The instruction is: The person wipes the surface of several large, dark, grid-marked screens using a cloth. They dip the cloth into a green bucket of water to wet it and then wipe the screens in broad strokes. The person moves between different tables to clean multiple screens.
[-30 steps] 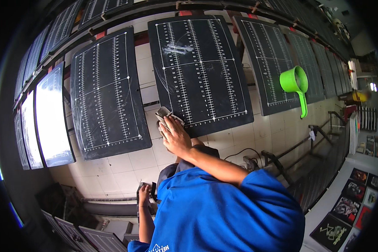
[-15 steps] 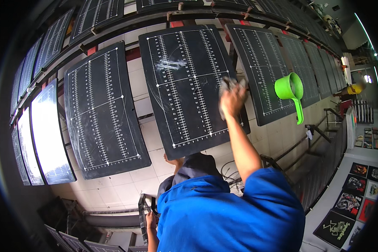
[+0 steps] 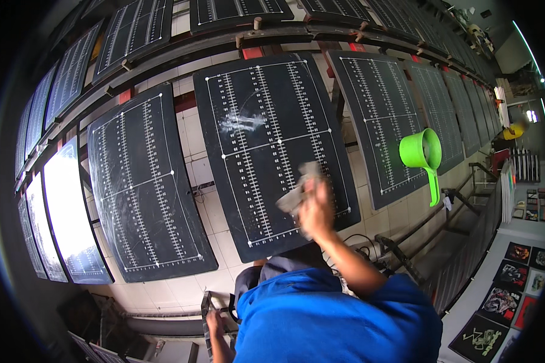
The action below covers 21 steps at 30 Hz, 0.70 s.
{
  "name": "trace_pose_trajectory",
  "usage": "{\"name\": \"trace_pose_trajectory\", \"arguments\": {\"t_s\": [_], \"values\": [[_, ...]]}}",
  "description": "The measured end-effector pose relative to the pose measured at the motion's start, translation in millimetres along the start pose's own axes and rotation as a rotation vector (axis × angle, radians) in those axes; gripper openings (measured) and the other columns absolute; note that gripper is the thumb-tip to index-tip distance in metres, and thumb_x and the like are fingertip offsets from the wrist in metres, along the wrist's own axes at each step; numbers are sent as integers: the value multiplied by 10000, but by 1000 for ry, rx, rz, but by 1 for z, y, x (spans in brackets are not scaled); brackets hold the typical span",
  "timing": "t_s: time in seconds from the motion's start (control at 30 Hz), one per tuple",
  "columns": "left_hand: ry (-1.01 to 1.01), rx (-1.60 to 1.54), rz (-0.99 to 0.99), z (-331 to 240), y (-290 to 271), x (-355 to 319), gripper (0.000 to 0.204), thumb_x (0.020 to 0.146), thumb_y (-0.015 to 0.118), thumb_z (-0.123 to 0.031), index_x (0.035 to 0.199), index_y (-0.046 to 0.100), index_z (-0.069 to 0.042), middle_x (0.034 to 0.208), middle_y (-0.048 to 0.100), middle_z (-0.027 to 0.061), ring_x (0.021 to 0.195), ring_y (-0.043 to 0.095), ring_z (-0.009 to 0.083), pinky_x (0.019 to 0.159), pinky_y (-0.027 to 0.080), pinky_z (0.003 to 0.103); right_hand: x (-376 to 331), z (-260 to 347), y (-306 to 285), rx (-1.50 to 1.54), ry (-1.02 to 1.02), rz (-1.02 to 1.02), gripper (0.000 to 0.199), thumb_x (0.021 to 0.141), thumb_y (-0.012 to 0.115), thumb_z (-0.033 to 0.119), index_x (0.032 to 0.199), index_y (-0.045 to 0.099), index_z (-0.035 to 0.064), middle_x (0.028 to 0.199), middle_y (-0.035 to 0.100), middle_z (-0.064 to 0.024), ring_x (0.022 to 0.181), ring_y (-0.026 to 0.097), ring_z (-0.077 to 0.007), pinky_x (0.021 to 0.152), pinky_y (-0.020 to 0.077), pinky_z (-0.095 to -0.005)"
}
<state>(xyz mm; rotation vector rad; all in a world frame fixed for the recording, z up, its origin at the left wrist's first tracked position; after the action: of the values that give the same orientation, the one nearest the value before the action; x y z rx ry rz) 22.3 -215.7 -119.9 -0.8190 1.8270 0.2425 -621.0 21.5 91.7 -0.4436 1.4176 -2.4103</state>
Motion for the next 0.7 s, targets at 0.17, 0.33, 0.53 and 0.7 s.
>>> {"name": "trace_pose_trajectory", "arguments": {"t_s": [0.17, 0.33, 0.53, 0.7], "values": [[-191, 117, 39, 115, 42, -83, 354, 952, 514, -310, 1022, 683, -7, 780, 672, 91, 711, 640, 222, 677, 521, 390, 144, -113, -21, -370, 410, -431, 638, 924, 579, 384, 1430, 466, 13, 1455, 397, -308, 1330, 422, -454, 1107, 346, -559], [-134, 140, 33, 90, 74, -89, 345, 968, 547, -344, 1035, 670, -29, 878, 687, 87, 757, 659, 203, 664, 519, 355, 306, 42, 45, -243, 8, -384, 617, 927, 563, 407, 1422, 469, 50, 1440, 432, -273, 1322, 441, -417, 1085, 398, -503], [-41, -64, -46, -42, 60, -25, 331, 990, 564, -366, 1089, 643, -60, 989, 707, 91, 832, 697, 205, 652, 528, 344, 195, 194, 131, 8, -529, -99, 521, 993, 484, 315, 1341, 526, -70, 1484, 407, -276, 1362, 436, -375, 1175, 322, -456], [4, -67, -114, -47, 31, 0, 302, 1004, 497, -314, 1113, 601, -52, 959, 699, 108, 760, 686, 209, 551, 516, 314, 69, 103, 23, 148, -407, 140, 579, 816, 667, 136, 1366, 528, 16, 1490, 384, -209, 1291, 479, -383, 1094, 416, -494]]}}
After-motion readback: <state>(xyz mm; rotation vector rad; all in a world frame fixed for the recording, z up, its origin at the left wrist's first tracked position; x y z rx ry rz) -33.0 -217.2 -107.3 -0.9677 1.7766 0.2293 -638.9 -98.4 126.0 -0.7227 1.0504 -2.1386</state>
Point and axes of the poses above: each hand's wrist, its own x-axis towards the middle knuckle, its own y-axis out of the palm, z = x × y, the point moved 9 cm from there along x, towards the middle knuckle
